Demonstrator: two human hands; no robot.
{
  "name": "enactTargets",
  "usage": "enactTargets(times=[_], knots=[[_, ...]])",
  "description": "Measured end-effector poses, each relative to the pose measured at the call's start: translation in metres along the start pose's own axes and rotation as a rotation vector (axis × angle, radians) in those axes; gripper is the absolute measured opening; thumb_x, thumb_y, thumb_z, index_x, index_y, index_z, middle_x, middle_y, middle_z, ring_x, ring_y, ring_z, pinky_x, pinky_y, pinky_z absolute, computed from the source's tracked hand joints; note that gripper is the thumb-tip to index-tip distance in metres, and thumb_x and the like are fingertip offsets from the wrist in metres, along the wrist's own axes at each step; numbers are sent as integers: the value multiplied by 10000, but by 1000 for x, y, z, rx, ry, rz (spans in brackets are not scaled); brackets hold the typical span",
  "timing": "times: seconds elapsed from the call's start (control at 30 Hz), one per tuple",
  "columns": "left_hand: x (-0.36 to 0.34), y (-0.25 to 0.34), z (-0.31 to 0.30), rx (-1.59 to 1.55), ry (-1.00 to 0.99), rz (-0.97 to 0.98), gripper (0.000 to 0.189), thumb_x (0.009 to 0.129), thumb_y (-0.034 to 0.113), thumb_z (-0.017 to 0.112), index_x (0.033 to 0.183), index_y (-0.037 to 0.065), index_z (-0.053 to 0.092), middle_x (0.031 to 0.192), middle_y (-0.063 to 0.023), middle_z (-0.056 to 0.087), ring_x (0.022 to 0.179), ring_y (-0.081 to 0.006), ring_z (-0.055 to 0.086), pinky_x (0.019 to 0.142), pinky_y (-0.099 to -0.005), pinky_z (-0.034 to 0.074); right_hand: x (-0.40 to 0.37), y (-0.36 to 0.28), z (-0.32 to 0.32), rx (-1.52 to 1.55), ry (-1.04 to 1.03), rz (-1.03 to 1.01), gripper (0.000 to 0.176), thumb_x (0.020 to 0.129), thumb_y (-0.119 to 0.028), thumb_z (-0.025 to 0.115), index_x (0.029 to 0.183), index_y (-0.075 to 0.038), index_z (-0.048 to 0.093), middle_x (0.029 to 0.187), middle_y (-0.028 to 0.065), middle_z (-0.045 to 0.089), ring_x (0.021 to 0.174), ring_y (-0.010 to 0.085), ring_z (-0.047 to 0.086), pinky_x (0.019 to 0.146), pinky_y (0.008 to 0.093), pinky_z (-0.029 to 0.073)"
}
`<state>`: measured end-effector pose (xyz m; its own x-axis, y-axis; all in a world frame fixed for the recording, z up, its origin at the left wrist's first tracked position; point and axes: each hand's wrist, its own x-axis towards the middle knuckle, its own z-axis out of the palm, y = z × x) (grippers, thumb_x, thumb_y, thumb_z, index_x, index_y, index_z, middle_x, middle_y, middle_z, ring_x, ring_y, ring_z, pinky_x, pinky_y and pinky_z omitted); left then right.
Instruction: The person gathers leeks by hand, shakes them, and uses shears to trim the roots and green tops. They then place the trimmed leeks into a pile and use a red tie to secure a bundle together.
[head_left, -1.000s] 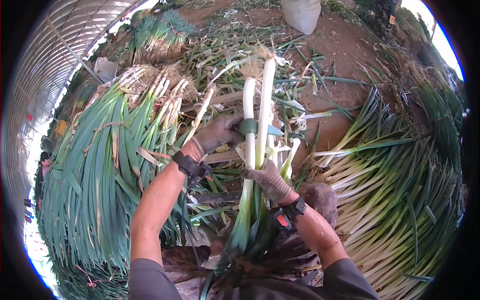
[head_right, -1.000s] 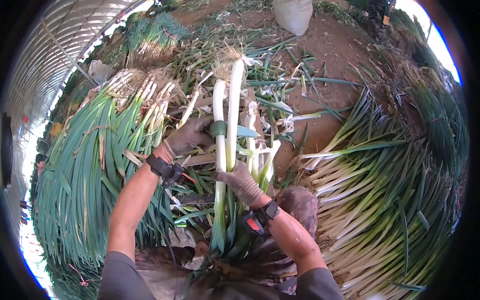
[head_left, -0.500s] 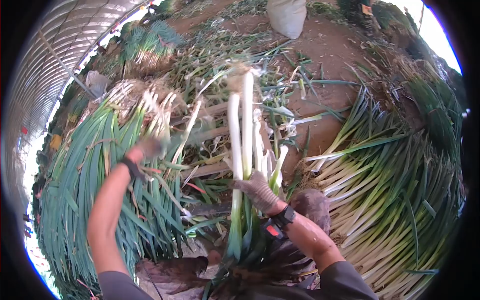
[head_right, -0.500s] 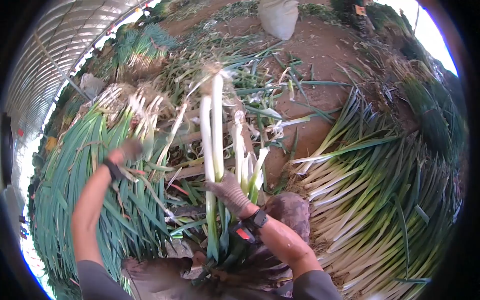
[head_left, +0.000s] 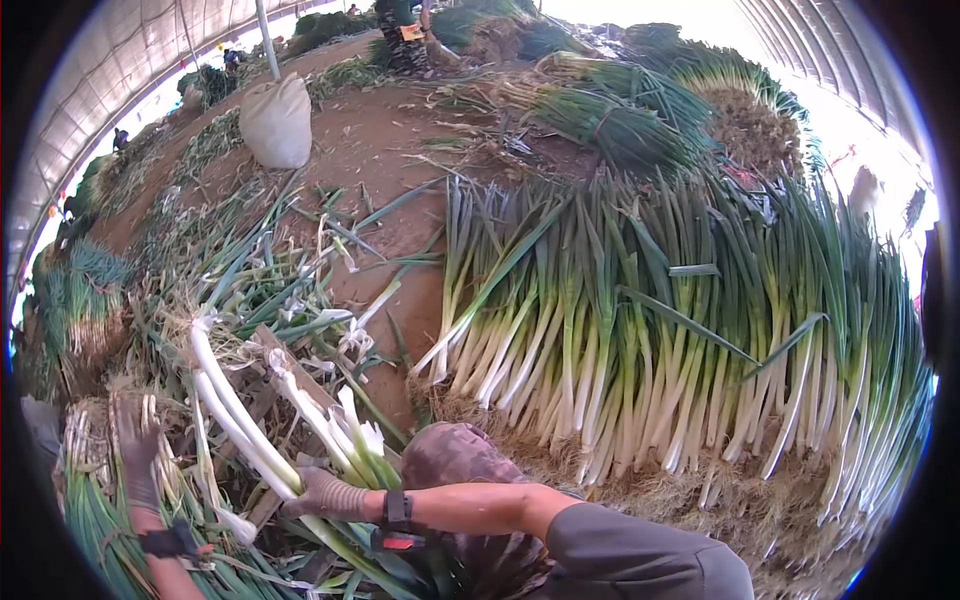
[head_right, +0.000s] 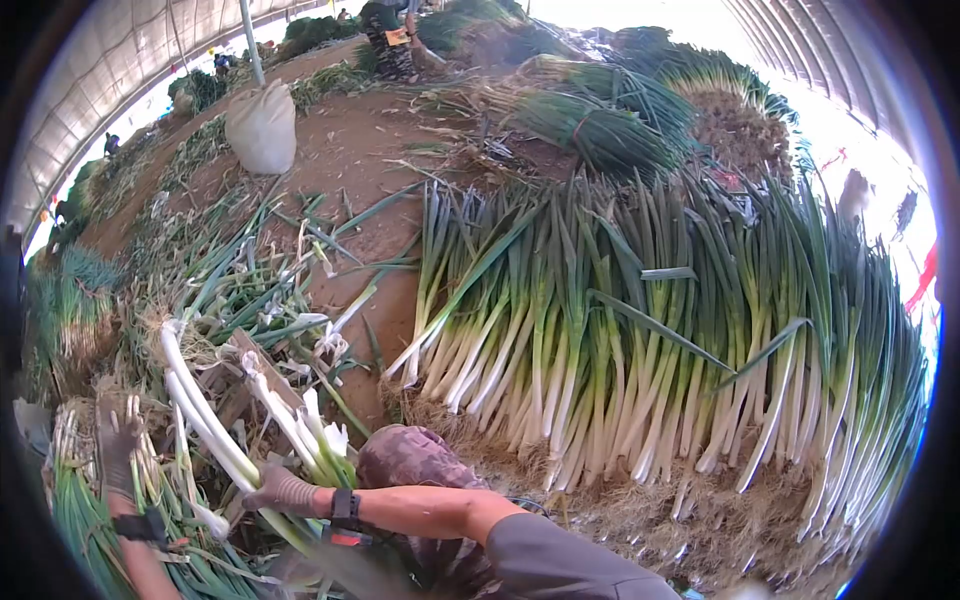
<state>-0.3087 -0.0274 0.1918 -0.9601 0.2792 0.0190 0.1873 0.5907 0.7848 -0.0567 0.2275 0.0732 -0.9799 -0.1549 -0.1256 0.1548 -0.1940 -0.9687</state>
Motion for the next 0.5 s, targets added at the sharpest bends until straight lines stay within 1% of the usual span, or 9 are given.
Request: enactTargets(times=[0.03, 0.13, 0.17, 0.2, 0.3, 0.37, 0.4, 0.43, 0.5], knots=[[-30, 19, 34, -13, -98, 42, 520, 918, 249, 687, 1338, 18, 486, 999, -77, 650, 854, -150, 601, 745, -296, 505, 1, 4, 1, 6, -29, -28, 686, 766, -300, 807, 1278, 42, 502, 1076, 145, 653, 952, 210, 610, 872, 339, 502], [-153, 89, 156, -428, -259, 136, 442, 933, 320, 693, 1196, -14, 572, 926, -102, 668, 848, -230, 654, 784, -353, 548, -15, -16, 7, -117, 32, -159, 687, 880, -375, 722, 1350, 35, 434, 1139, 174, 613, 997, 244, 592, 894, 351, 489], [-164, 84, 162, -720, -341, -30, 497, 908, 355, 723, 1204, -13, 569, 951, -111, 675, 896, -231, 660, 827, -342, 545, -13, -10, 9, -211, 96, -304, 666, 917, -392, 671, 1361, 35, 419, 1142, 179, 602, 999, 265, 588, 897, 364, 486], [-167, 82, 164, -739, -295, -19, 522, 894, 365, 738, 1213, -10, 565, 961, -111, 675, 899, -228, 660, 826, -342, 546, -5, 5, 15, -300, 158, -447, 647, 954, -410, 620, 1371, 36, 404, 1145, 184, 591, 1001, 286, 583, 901, 377, 484], [-169, 84, 155, -801, -176, 70, 584, 871, 376, 763, 1259, 2, 538, 1004, -113, 675, 907, -211, 662, 817, -344, 556, -8, 8, 17, -370, 47, -448, 549, 1040, -418, 463, 1350, 33, 431, 1076, 189, 613, 1017, 350, 598, 940, 422, 474], [-165, 108, 131, -825, -138, 154, 572, 867, 360, 769, 1242, -3, 533, 1014, -116, 673, 904, -213, 665, 808, -341, 563, -29, -29, 11, -270, -208, -160, 550, 1033, -437, 469, 1332, 23, 453, 1065, 198, 631, 1041, 355, 616, 958, 429, 473], [-170, 127, 122, -819, -68, 109, 537, 867, 357, 771, 1197, 3, 539, 1029, -121, 668, 885, -216, 671, 768, -339, 574, -12, 9, 32, -333, 27, -436, 456, 997, -383, 542, 1258, -10, 541, 947, 225, 677, 844, 360, 668, 792, 458, 514], [-172, 136, 116, -782, -57, 76, 513, 856, 388, 777, 1119, 11, 550, 969, -119, 669, 829, -209, 676, 704, -323, 571, -12, 6, 43, -429, -45, -343, 413, 978, -358, 573, 1184, 0, 589, 935, 238, 680, 838, 381, 673, 776, 469, 519], [-169, 129, 98, -701, -138, 55, 551, 843, 429, 779, 1142, 30, 542, 831, -86, 664, 723, -186, 670, 627, -315, 565, -40, -51, 36, -574, -192, -241, 376, 921, -319, 645, 1096, 14, 627, 925, 248, 683, 840, 403, 668, 775, 475, 525]])
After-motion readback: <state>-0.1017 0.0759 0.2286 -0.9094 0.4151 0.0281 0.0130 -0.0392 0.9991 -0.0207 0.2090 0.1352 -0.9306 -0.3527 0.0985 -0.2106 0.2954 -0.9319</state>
